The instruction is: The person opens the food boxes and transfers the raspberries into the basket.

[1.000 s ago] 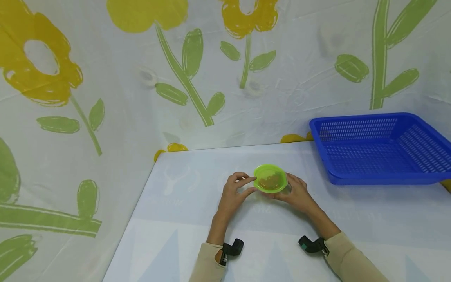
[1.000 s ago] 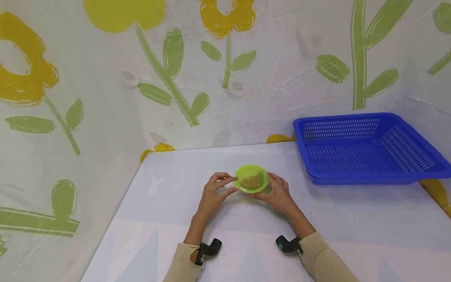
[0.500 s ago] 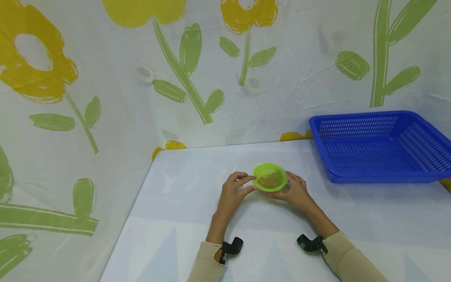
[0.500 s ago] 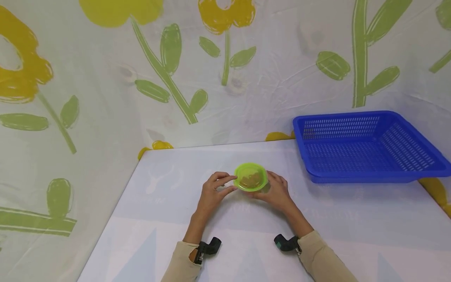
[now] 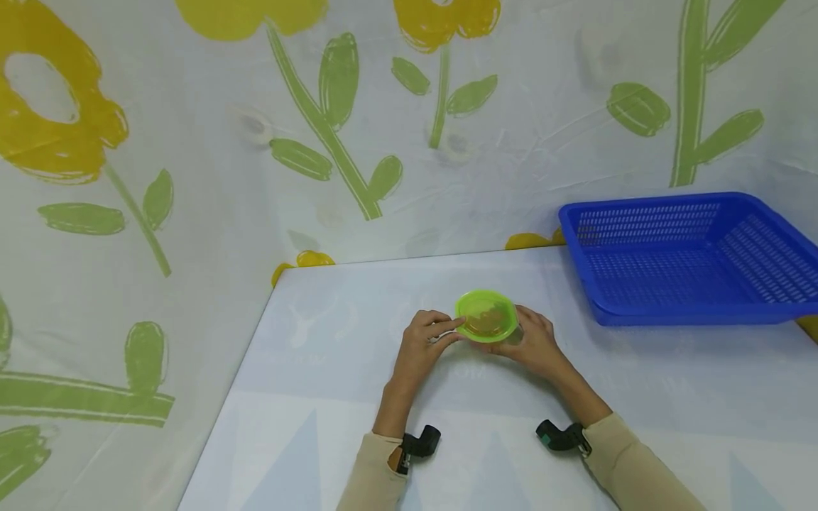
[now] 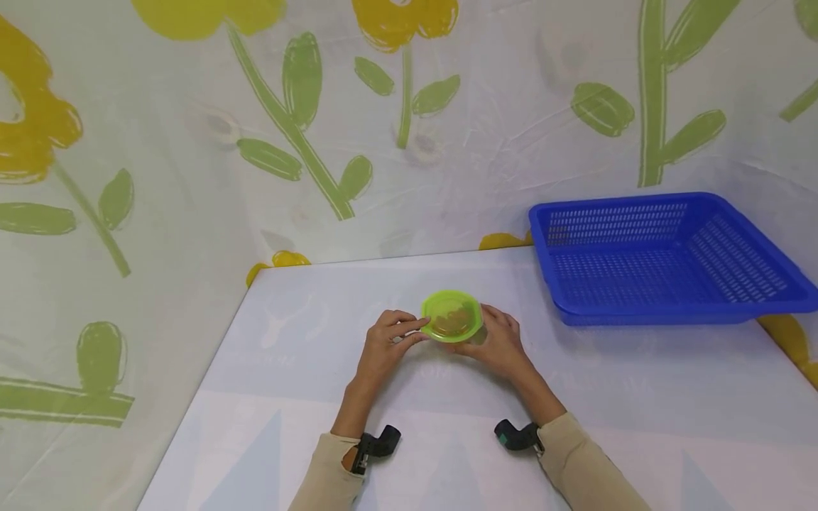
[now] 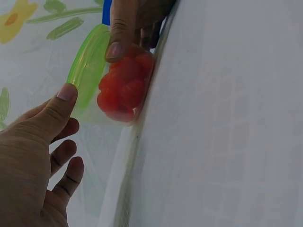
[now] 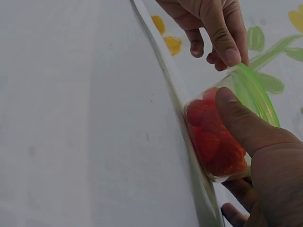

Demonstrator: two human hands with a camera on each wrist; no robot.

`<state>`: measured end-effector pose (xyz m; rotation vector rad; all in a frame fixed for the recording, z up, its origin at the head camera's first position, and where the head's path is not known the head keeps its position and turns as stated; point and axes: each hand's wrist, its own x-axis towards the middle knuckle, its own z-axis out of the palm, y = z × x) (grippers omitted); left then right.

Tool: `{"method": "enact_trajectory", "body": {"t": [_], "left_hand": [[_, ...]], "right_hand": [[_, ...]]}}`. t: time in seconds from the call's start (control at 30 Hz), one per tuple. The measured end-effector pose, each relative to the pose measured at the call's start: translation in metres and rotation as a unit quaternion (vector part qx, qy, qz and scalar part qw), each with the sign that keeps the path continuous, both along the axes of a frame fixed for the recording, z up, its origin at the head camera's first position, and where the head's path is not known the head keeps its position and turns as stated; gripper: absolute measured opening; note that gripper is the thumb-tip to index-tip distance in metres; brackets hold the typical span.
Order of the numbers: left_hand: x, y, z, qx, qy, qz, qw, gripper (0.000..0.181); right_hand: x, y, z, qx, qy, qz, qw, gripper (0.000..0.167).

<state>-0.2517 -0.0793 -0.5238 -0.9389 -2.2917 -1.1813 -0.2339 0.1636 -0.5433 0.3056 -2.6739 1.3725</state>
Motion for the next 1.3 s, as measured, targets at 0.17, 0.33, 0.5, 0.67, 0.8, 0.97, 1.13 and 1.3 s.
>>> {"method": "enact_trajectory", "body": {"t": [0.17,0.33,0.5,0.67,0.8,0.97,1.13,1.3], "left_hand": [[-0.0016,-0.0003,-0.0008,0.016,0.003,-0.004,0.9999,0.036],[-0.0021,-0.0003,-0.0007,0.023,0.001,-0.006,0.9997,0.037],[-0.0007,-0.0003,-0.0007,0.022,-0.002,0.0,0.9998,0.037],[-0.0004,0.0001,-0.0013,0.024,-0.005,0.001,0.9997,0.037],[-0.0003,0.0007,-0.0024,0.024,-0.008,0.003,0.9997,0.037],[0.0001,0.0014,-0.0032,0.027,-0.003,0.005,0.9996,0.037],[0.0006,0.0016,-0.0034,0.026,-0.008,0.002,0.9996,0.037],[0.001,0.0039,-0.0041,0.026,0.009,-0.001,0.9996,0.037]], "right_hand": [[-0.0008,-0.0003,0.0008,0.004,0.005,0.0,1.0,0.087],[-0.0024,-0.0008,0.0007,0.007,0.013,0.0,0.9999,0.085],[-0.0018,-0.0016,-0.0003,0.008,0.016,-0.002,0.9998,0.084],[-0.0005,-0.0017,-0.0002,0.002,0.026,-0.001,0.9997,0.082],[-0.0006,-0.0018,-0.0008,0.0,0.03,-0.001,0.9995,0.081],[-0.0008,-0.002,-0.0011,0.008,0.029,-0.004,0.9995,0.081],[-0.0012,-0.0037,-0.0005,0.024,0.021,-0.02,0.9993,0.086],[-0.001,-0.0068,0.0015,0.054,0.0,-0.048,0.9974,0.099]]}}
